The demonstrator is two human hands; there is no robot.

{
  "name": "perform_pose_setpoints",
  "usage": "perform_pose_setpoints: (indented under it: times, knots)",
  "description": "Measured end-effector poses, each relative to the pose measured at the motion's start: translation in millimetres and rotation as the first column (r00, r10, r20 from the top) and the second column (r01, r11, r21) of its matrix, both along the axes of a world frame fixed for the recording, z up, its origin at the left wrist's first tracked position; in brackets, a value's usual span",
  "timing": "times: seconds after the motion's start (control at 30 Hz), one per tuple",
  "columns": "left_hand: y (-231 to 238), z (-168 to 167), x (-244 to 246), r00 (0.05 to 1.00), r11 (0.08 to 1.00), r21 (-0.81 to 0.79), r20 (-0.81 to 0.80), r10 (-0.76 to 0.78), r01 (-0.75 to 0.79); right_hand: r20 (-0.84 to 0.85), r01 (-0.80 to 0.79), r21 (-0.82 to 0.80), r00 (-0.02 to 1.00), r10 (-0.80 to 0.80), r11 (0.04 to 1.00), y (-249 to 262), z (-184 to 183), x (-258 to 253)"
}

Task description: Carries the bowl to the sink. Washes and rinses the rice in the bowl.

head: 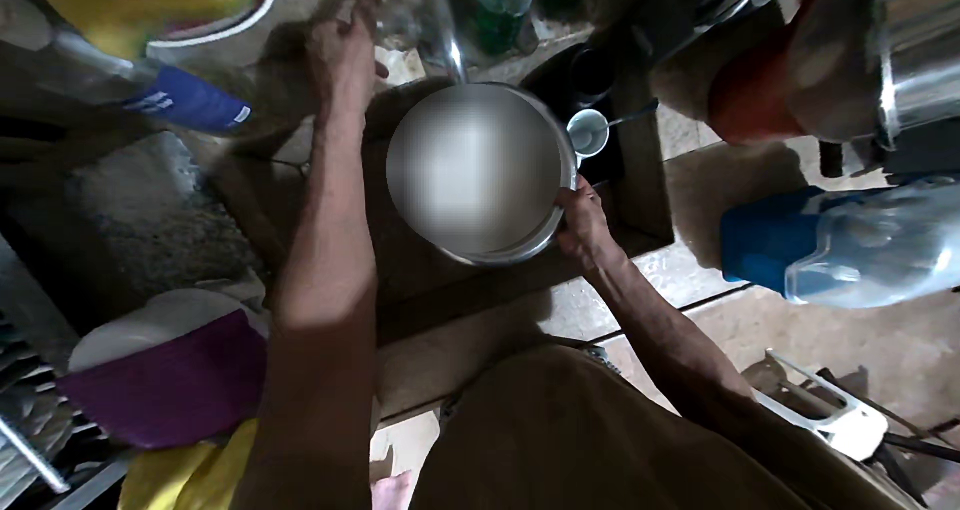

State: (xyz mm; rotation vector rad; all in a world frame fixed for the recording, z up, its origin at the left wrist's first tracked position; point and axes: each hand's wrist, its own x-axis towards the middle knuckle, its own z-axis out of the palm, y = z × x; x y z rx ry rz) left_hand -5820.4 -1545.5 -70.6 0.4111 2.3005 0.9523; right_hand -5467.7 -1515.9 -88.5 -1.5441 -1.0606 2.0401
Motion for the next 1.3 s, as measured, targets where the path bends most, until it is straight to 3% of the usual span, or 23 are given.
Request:
perform_pose_setpoints:
  times: [0.17,0.33,0.43,0.73,1.07,1.3]
  knots:
    - [32.7,12.5,-8.7,0.996,0.998,-0.029,0.072,0.055,-0.053,-0.063,0.143,-0.049,0.987,-0.146,0.988,11.5,-14.0,-17.0]
    - [29.1,4.6,-5.8,0.987,0.994,0.031,0.125,0.104,-0.109,-0.041,0.039,-0.012,0.998,-0.040,0.999,5.9,-7.9,-6.7]
    - [26.7,-3.2,-3.0,0.983,0.994,0.020,0.149,0.106,-0.110,-0.077,0.128,-0.036,0.988,-0.130,0.991,11.9,-15.7,-17.4]
    - [38.3,3.1,-2.4,0.978,0.992,-0.021,0.164,0.129,-0.127,-0.091,0.145,-0.047,0.985,-0.149,0.988,11.6,-14.2,-18.9]
    - [29.3,-4.4,1.2,0.950,0.967,0.147,0.265,0.165,-0.209,-0.080,0.107,-0.042,0.991,-0.110,0.993,11.9,-13.3,-16.4]
    - [32.5,0.6,3.9,0.939,0.963,0.128,0.286,0.193,-0.237,-0.084,0.115,-0.031,0.989,-0.118,0.993,11.3,-13.9,-16.3]
